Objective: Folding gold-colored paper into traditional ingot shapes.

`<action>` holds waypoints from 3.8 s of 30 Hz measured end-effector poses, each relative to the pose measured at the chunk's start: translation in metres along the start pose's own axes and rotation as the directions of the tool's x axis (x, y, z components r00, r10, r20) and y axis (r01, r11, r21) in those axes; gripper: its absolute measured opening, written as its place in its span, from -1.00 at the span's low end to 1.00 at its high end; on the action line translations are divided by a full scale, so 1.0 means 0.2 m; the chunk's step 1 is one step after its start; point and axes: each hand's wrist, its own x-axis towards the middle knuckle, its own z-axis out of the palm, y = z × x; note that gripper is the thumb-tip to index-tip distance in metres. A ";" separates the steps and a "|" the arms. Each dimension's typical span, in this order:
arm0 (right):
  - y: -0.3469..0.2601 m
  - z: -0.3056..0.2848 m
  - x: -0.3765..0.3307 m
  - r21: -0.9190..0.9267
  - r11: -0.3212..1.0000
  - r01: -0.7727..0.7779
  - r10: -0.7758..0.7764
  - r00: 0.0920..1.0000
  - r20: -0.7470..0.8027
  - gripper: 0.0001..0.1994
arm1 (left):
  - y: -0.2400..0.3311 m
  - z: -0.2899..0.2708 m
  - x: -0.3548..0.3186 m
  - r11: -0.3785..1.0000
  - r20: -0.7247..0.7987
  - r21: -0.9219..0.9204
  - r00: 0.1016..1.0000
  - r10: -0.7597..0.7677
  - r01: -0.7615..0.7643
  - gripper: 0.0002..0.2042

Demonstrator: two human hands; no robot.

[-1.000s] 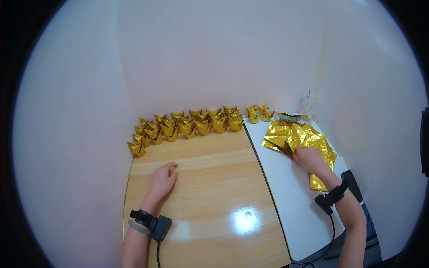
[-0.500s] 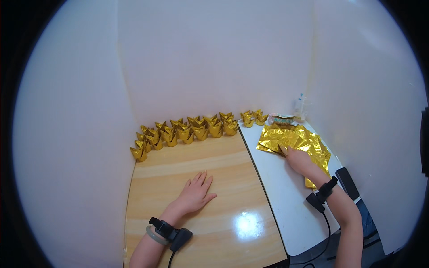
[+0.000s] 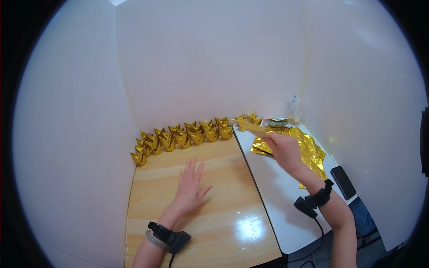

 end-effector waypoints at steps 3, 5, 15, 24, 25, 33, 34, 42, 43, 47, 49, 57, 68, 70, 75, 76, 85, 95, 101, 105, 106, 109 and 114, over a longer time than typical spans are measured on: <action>-0.21 0.02 -0.05 0.577 0.801 -0.161 0.134 0.987 0.089 -0.78 | 0.10 -0.10 -0.02 0.992 -0.380 -0.089 0.924 0.049 -0.090 -0.34; -0.29 0.09 -0.08 0.730 0.627 -0.273 0.203 0.962 0.185 -0.74 | 0.15 -0.13 -0.05 0.984 -0.535 -0.104 0.842 0.068 -0.145 -0.35; -0.21 0.37 -0.25 0.322 0.659 -0.679 0.241 0.597 0.765 -0.51 | 0.04 0.11 -0.14 0.979 0.177 -0.082 0.964 0.199 -0.187 -0.35; -0.46 0.41 -0.41 0.455 0.848 0.270 -0.510 0.646 0.568 -0.09 | 0.01 0.14 -0.18 0.988 0.316 -0.075 0.936 0.154 -0.138 -0.20; -0.46 0.41 -0.41 0.465 0.844 0.266 -0.516 0.637 0.572 -0.09 | 0.02 0.14 -0.18 0.988 0.303 -0.079 0.941 0.149 -0.131 -0.15; -0.29 0.34 -0.36 0.195 0.946 0.258 -0.311 0.562 0.766 0.04 | 0.00 0.06 -0.27 1.000 0.347 -0.010 0.938 -0.008 0.013 0.02; -0.26 0.33 -0.37 0.173 0.947 0.269 -0.302 0.571 0.764 0.06 | 0.00 0.05 -0.28 0.999 0.338 0.038 0.941 -0.005 -0.008 0.01; -0.31 0.27 -0.35 0.178 0.891 0.417 -0.420 0.609 0.673 -0.06 | -0.02 0.06 -0.34 0.941 0.346 -0.288 0.896 0.277 -0.180 -0.04; -0.31 0.26 -0.35 0.350 0.862 0.366 -0.502 0.525 0.687 -0.10 | -0.01 0.04 -0.33 0.941 0.333 -0.288 0.903 0.271 -0.177 -0.06; -0.35 0.22 -0.36 0.442 0.812 0.381 -0.582 0.483 0.654 -0.18 | 0.07 -0.01 -0.33 0.971 0.338 -0.133 0.912 0.232 -0.198 -0.12; -0.33 0.24 -0.37 0.417 0.815 0.402 -0.578 0.514 0.633 -0.20 | 0.09 0.00 -0.34 0.970 0.312 -0.155 0.922 0.228 -0.188 -0.17; -0.33 0.19 -0.27 0.543 0.814 0.205 -0.547 0.587 0.598 -0.30 | 0.06 0.03 -0.39 0.900 0.090 -0.435 0.996 0.026 0.016 -0.69; -0.30 0.33 -0.33 0.496 0.701 -0.512 0.043 0.725 0.687 -0.42 | 0.05 0.01 -0.24 0.598 0.076 -0.693 0.865 -0.495 0.403 -0.68; -0.31 0.33 -0.30 0.382 0.734 -0.561 0.099 0.645 0.758 -0.35 | 0.05 0.00 -0.21 0.823 -0.152 -0.516 0.919 -0.363 0.240 -0.62; -0.33 0.36 -0.31 0.409 0.807 -0.426 0.022 0.715 0.699 -0.28 | 0.08 0.13 -0.23 0.964 0.243 -0.212 0.946 0.213 -0.163 -0.47; -0.32 0.36 -0.31 0.375 0.829 -0.415 0.027 0.699 0.714 -0.25 | 0.09 0.14 -0.22 0.973 0.314 -0.115 0.922 0.225 -0.199 -0.36; -0.30 -0.17 -0.11 0.010 0.971 0.237 -0.156 0.602 0.784 -0.11 | 0.10 0.11 -0.21 0.977 0.367 -0.088 0.905 0.213 -0.194 -0.27; -0.21 -0.20 0.08 0.164 0.931 0.325 -0.286 0.373 0.883 -0.12 | 0.08 0.10 -0.20 0.985 0.259 -0.121 0.954 0.149 -0.122 -0.31; -0.06 0.23 0.03 0.504 0.857 0.110 -0.510 0.328 0.795 -0.24 | 0.04 0.12 -0.18 0.990 0.239 -0.063 0.961 0.137 -0.125 -0.42; -0.04 0.29 0.09 0.487 0.872 -0.044 -0.463 0.246 0.852 -0.27 | 0.03 0.16 -0.19 0.981 0.215 -0.109 0.960 0.180 -0.160 -0.45; -0.03 0.30 0.12 0.477 0.878 -0.049 -0.459 0.199 0.866 -0.27 | 0.03 0.16 -0.19 0.980 0.221 -0.118 0.958 0.181 -0.158 -0.46; -0.07 0.30 0.24 0.447 0.882 -0.148 -0.439 0.085 0.895 -0.25 | 0.03 0.15 -0.19 0.987 0.267 -0.099 0.953 0.146 -0.124 -0.46; -0.20 0.43 0.20 0.519 0.838 -0.167 -0.494 0.172 0.853 -0.20 | 0.04 0.12 -0.21 0.998 0.251 -0.043 0.966 0.052 -0.043 -0.43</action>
